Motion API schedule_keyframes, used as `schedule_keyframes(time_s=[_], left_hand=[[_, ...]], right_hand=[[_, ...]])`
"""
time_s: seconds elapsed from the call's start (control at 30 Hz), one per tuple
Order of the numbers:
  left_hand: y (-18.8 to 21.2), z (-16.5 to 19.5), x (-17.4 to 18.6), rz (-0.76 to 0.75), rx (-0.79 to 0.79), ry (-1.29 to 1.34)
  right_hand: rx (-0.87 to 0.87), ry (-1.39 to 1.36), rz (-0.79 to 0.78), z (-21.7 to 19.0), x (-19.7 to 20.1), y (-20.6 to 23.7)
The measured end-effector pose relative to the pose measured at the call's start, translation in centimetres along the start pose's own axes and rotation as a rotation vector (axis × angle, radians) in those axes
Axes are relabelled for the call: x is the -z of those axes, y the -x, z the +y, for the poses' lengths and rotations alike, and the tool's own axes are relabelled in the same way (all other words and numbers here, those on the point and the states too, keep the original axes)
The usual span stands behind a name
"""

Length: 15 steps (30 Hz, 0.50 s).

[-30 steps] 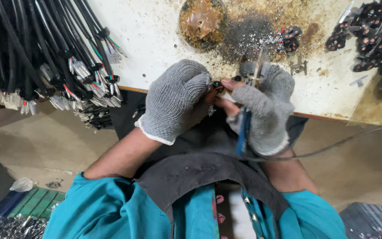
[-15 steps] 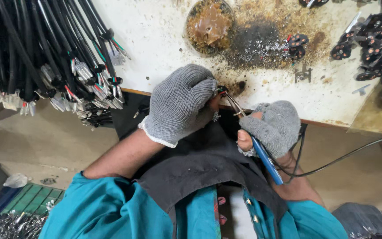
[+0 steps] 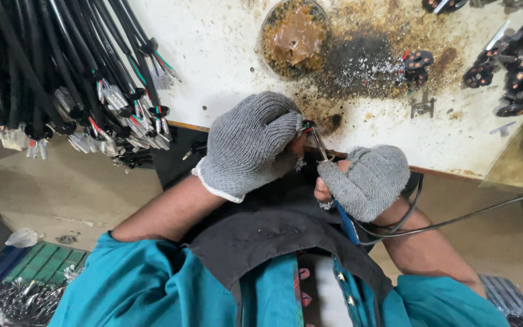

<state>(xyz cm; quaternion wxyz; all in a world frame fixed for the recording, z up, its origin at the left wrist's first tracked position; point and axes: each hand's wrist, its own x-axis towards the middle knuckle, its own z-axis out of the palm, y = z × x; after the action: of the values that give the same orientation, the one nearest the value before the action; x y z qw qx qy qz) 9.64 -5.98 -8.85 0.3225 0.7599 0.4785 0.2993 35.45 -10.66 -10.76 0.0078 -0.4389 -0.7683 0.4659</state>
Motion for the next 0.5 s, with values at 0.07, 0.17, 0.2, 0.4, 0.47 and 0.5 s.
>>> schedule_keyframes(time_s=[0.07, 0.17, 0.2, 0.4, 0.47, 0.5], left_hand=[[0.0, 0.1, 0.0, 0.016, -0.002, -0.004], [-0.1, 0.1, 0.0, 0.036, -0.006, -0.017], [-0.1, 0.1, 0.0, 0.036, -0.012, -0.014], [-0.1, -0.1, 0.0, 0.028, -0.023, -0.014], [-0.1, 0.0, 0.0, 0.028, -0.023, -0.017], [-0.1, 0.0, 0.0, 0.033, -0.028, -0.018]], right_hand=[[-0.417, -0.596, -0.129, 0.0, -0.1, 0.1], [-0.271, -0.008, -0.062, 0.3, -0.2, 0.3], [-0.143, 0.071, -0.027, 0.4, -0.2, 0.3], [-0.356, -0.244, -0.020, 0.3, -0.6, 0.7], [-0.491, -0.344, 0.070, 0.3, -0.4, 1.2], [-0.209, -0.187, 0.200, 0.5, -0.2, 1.4]])
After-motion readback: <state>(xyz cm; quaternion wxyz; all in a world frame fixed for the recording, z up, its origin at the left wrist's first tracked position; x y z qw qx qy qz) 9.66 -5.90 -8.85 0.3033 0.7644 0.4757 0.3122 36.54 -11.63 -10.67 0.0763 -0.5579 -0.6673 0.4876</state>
